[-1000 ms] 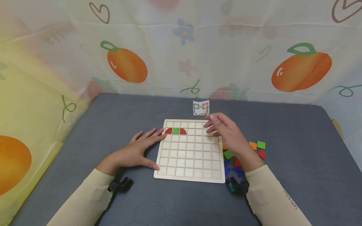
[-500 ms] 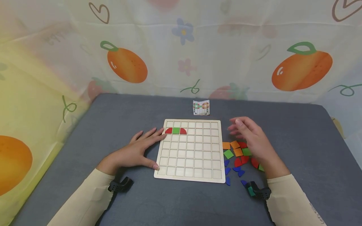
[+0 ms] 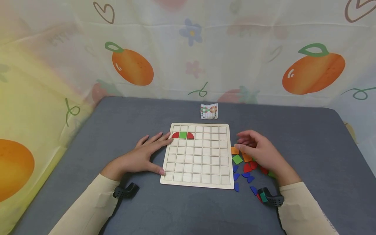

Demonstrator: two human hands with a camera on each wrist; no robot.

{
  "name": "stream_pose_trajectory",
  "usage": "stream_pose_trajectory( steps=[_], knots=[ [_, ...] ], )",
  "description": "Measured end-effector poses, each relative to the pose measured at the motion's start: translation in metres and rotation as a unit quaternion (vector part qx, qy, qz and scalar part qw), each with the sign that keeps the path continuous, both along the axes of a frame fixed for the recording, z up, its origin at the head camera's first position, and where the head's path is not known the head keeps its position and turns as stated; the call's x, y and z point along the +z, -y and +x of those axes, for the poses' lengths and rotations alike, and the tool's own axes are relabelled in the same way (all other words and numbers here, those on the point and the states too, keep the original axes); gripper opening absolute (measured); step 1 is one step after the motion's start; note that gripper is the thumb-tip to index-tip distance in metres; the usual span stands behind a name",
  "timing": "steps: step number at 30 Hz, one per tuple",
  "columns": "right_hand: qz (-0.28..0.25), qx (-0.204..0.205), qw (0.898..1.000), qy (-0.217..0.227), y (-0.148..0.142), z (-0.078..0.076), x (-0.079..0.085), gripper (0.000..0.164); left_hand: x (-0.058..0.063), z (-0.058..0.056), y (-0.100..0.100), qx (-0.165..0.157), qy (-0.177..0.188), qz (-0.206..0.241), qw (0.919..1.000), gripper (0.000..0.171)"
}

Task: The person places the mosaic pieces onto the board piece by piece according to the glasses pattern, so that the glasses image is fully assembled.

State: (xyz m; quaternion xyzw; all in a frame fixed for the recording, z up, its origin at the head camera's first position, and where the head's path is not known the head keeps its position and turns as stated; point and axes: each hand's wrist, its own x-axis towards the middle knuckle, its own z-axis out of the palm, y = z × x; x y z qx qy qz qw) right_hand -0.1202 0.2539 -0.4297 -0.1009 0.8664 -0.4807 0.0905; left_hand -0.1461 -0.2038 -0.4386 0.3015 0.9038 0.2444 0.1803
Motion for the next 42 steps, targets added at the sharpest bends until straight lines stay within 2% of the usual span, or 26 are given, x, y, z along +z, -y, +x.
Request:
stream_pose_trajectory(
  steps=[2, 6, 10, 15, 25, 35, 42],
  knots=[
    [0.014, 0.011, 1.000, 0.008, 0.003, -0.001, -0.002, 0.050, 0.000, 0.000, 0.000, 0.000, -0.001, -0.001, 1.0000, 0.120],
    [0.062, 0.024, 0.998, -0.005, 0.007, -0.002, -0.004, 0.052, 0.000, 0.000, 0.000, 0.000, -0.002, -0.004, 1.0000, 0.120],
    [0.097, 0.033, 0.994, -0.035, 0.009, -0.002, -0.005, 0.044, 0.001, 0.001, -0.001, 0.001, -0.002, -0.006, 1.0000, 0.120],
    [0.123, 0.029, 0.991, -0.052, 0.010, -0.002, -0.005, 0.033, 0.003, 0.001, -0.001, 0.001, 0.000, -0.007, 1.0000, 0.120],
    [0.102, 0.006, 0.995, -0.022, 0.012, -0.003, -0.004, 0.030, 0.000, -0.001, -0.001, 0.005, 0.000, 0.007, 1.0000, 0.116],
    [0.099, -0.016, 0.995, -0.023, 0.011, 0.000, -0.002, 0.027, 0.001, 0.000, -0.001, 0.007, 0.004, 0.016, 0.9998, 0.109],
    [0.095, -0.016, 0.995, -0.021, 0.011, 0.000, -0.001, 0.027, -0.001, 0.000, 0.001, 0.009, 0.003, 0.017, 0.9998, 0.108]
  ],
)
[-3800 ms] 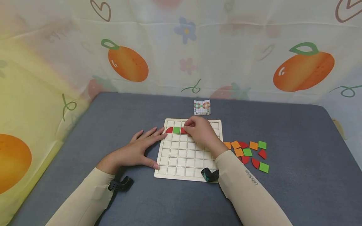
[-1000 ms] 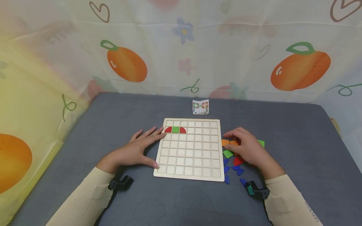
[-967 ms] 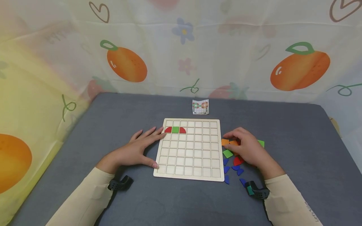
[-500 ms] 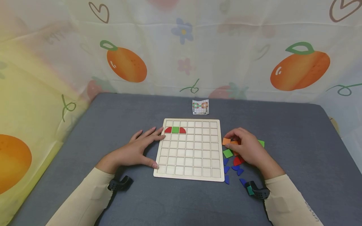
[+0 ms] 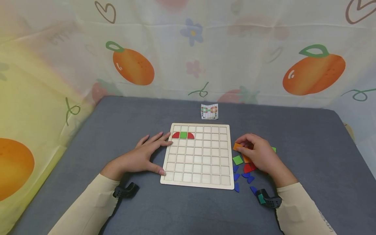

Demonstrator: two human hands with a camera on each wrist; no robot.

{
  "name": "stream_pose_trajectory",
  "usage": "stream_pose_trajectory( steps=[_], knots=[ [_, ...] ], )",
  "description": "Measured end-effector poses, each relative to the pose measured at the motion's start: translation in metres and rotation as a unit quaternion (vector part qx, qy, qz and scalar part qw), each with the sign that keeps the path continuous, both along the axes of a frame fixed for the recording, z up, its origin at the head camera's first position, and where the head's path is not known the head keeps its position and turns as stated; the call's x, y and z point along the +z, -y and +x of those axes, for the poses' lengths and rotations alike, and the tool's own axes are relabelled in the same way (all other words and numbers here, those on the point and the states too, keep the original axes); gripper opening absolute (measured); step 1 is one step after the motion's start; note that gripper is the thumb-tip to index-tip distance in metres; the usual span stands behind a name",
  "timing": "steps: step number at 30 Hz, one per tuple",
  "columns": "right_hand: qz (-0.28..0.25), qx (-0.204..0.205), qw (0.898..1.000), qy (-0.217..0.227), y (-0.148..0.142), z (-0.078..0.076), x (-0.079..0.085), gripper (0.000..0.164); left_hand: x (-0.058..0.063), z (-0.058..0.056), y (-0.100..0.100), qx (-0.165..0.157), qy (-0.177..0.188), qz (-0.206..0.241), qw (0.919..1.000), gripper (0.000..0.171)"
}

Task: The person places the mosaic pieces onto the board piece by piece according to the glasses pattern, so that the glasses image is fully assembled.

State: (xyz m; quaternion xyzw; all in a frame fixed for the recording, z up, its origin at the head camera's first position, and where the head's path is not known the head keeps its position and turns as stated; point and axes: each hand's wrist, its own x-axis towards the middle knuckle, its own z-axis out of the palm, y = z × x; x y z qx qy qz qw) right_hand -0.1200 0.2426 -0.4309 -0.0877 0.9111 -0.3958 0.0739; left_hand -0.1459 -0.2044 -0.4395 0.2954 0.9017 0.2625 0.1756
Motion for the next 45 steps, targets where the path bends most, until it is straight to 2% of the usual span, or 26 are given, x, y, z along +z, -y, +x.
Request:
stream_pose_trajectory(
  steps=[9, 14, 20, 26, 33, 37, 45],
  knots=[
    [-0.010, -0.006, 1.000, -0.006, 0.001, 0.000, 0.000, 0.025, 0.000, 0.002, 0.003, 0.012, 0.007, 0.008, 0.9999, 0.111],
    [-0.027, -0.033, 0.998, -0.036, 0.002, 0.001, 0.002, 0.024, 0.001, 0.001, 0.003, 0.007, 0.002, 0.002, 1.0000, 0.112],
    [-0.044, -0.052, 0.996, -0.059, 0.008, 0.004, 0.013, 0.026, 0.002, 0.001, 0.002, 0.003, 0.004, 0.002, 1.0000, 0.114],
    [-0.082, -0.034, 0.995, -0.042, 0.027, 0.008, 0.026, 0.026, 0.004, 0.002, 0.002, 0.005, 0.004, 0.004, 1.0000, 0.113],
    [-0.144, 0.001, 0.989, -0.032, 0.057, 0.009, 0.028, 0.019, 0.003, 0.001, 0.002, 0.000, 0.005, 0.002, 1.0000, 0.117],
    [-0.160, 0.008, 0.987, -0.024, 0.075, 0.006, 0.032, 0.018, 0.001, 0.000, 0.002, -0.003, 0.000, -0.003, 1.0000, 0.125],
    [-0.171, 0.020, 0.985, 0.008, 0.110, -0.005, 0.033, 0.017, 0.001, -0.001, 0.001, -0.002, -0.006, -0.012, 0.9999, 0.131]
  ],
)
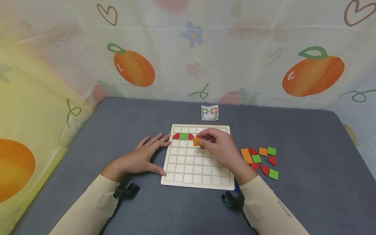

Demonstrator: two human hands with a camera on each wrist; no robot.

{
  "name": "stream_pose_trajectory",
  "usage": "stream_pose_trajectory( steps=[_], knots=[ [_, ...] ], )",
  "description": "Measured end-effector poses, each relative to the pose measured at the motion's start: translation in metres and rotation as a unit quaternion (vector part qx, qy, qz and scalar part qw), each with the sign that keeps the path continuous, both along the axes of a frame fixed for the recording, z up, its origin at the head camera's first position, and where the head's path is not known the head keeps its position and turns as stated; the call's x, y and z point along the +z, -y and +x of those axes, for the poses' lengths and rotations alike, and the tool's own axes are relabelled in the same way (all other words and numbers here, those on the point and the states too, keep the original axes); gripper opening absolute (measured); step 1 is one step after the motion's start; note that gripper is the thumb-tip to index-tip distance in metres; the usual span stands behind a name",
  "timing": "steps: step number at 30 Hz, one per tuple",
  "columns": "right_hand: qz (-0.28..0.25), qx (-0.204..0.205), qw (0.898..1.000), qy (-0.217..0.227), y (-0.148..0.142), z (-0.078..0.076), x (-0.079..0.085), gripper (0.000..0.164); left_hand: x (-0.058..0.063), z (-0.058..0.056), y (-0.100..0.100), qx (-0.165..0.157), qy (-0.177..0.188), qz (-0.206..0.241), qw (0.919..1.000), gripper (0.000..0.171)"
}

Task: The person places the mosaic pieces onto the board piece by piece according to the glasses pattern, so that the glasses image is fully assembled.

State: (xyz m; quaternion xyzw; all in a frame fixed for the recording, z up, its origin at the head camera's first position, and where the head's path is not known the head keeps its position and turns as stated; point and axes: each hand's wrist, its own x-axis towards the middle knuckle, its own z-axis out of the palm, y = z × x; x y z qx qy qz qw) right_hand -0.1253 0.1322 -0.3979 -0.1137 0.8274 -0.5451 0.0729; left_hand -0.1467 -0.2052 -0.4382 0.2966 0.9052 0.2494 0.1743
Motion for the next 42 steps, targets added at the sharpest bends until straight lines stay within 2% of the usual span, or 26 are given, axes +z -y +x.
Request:
stream_pose_trajectory(
  steps=[4, 10, 20, 31, 42],
  knots=[
    [-0.014, -0.002, 1.000, 0.024, 0.016, -0.007, -0.004, 0.016, 0.002, 0.000, -0.001, -0.001, 0.005, 0.001, 1.0000, 0.131],
    [-0.016, -0.016, 0.999, 0.037, 0.041, -0.016, -0.012, 0.015, 0.002, 0.000, 0.000, -0.004, 0.006, 0.001, 1.0000, 0.130],
    [0.028, -0.011, 0.998, 0.060, 0.067, -0.025, -0.018, 0.015, 0.001, 0.000, -0.001, -0.008, 0.001, 0.008, 0.9999, 0.125],
    [0.116, -0.022, 0.992, 0.041, 0.088, -0.031, -0.015, 0.014, 0.004, -0.001, -0.003, -0.005, 0.002, 0.005, 1.0000, 0.129],
    [0.125, -0.014, 0.991, 0.043, 0.088, -0.027, -0.019, 0.022, 0.004, 0.000, -0.001, -0.001, 0.005, 0.001, 1.0000, 0.127]
  ],
)
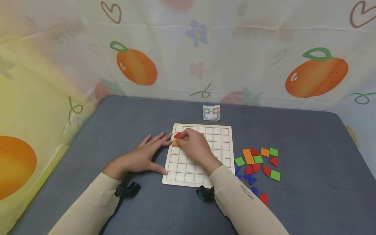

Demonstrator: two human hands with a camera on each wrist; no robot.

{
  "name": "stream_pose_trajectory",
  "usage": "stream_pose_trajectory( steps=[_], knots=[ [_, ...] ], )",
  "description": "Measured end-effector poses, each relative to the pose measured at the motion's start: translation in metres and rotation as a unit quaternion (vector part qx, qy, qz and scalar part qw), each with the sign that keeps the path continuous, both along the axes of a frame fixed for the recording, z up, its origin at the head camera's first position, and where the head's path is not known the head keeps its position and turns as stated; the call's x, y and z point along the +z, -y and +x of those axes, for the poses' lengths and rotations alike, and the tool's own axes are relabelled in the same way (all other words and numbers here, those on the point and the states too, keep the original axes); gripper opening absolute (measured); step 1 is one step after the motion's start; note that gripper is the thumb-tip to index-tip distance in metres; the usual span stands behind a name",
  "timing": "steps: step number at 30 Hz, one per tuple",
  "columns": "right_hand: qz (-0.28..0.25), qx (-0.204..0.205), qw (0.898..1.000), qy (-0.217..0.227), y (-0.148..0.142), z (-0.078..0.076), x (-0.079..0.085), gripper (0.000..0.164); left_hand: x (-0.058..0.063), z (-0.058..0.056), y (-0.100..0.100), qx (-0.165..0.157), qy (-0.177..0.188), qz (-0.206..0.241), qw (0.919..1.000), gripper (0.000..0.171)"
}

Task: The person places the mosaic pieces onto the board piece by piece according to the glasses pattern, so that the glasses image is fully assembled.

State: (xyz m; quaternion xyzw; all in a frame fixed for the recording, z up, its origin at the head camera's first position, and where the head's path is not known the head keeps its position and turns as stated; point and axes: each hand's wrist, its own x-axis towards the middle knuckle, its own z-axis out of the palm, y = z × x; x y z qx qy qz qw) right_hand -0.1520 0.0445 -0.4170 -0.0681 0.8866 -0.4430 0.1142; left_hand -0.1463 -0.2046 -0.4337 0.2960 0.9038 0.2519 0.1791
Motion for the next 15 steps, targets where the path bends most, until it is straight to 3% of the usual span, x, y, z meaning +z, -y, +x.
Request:
stream_pose_trajectory(
  steps=[15],
  knots=[
    [-0.030, 0.015, 0.999, -0.013, -0.0059, 0.0037, -0.0022, 0.024, -0.0004, -0.0003, 0.0003, -0.002, 0.003, 0.004, 1.0000, 0.128]
  ],
)
